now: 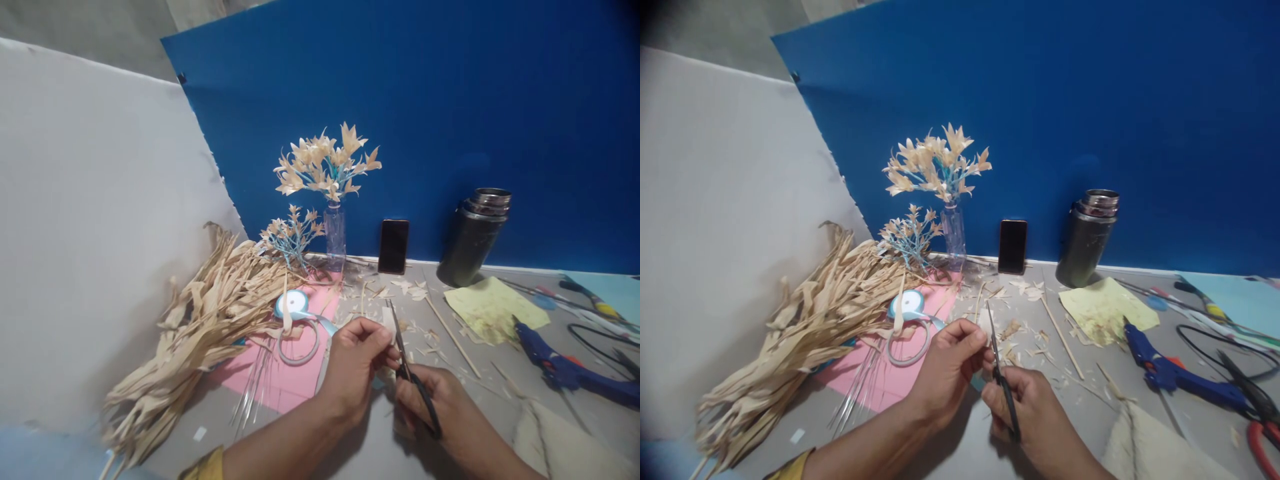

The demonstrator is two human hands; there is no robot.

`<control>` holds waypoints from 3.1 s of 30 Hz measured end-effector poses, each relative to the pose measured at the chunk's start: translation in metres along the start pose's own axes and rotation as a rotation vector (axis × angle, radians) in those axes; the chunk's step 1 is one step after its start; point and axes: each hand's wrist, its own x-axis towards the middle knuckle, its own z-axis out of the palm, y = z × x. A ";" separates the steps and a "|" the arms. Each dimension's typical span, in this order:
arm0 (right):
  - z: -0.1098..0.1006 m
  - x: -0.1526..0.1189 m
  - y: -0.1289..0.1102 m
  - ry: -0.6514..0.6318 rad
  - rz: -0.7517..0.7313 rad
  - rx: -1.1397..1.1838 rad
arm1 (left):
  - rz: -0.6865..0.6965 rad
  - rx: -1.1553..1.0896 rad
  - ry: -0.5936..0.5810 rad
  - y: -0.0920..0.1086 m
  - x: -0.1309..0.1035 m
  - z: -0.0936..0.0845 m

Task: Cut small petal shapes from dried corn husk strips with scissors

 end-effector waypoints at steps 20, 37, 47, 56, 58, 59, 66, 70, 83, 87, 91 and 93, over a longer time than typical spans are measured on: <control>-0.009 -0.004 -0.018 0.029 0.014 -0.050 | 0.015 0.100 -0.020 0.006 -0.001 -0.003; -0.044 -0.010 -0.021 -0.423 -0.079 -0.139 | -0.049 -0.041 -0.154 0.030 0.006 -0.013; -0.042 -0.011 -0.022 -0.404 0.037 -0.153 | -0.006 0.043 -0.114 0.032 0.005 -0.013; -0.040 -0.012 -0.029 -0.378 0.062 -0.215 | -0.024 0.065 -0.088 0.033 0.005 -0.013; -0.040 -0.012 -0.029 -0.369 0.071 -0.227 | -0.026 0.064 -0.084 0.033 0.005 -0.013; -0.039 -0.012 -0.029 -0.360 0.081 -0.237 | -0.026 0.064 -0.086 0.033 0.005 -0.013; -0.037 -0.011 -0.030 -0.332 0.081 -0.300 | -0.034 0.069 -0.099 0.037 0.004 -0.012; -0.041 -0.011 -0.029 -0.331 0.060 -0.283 | -0.050 0.062 -0.119 0.040 0.004 -0.013; -0.043 -0.011 -0.031 -0.325 0.067 -0.314 | -0.025 0.127 -0.108 0.042 0.004 -0.016; -0.037 -0.012 -0.032 -0.270 0.076 -0.283 | 0.008 0.104 -0.080 0.039 0.004 -0.015; -0.034 -0.012 -0.033 -0.231 0.087 -0.277 | 0.020 0.089 -0.053 0.035 0.003 -0.013; -0.034 -0.012 -0.033 -0.226 0.079 -0.272 | 0.019 0.085 -0.048 0.033 0.001 -0.012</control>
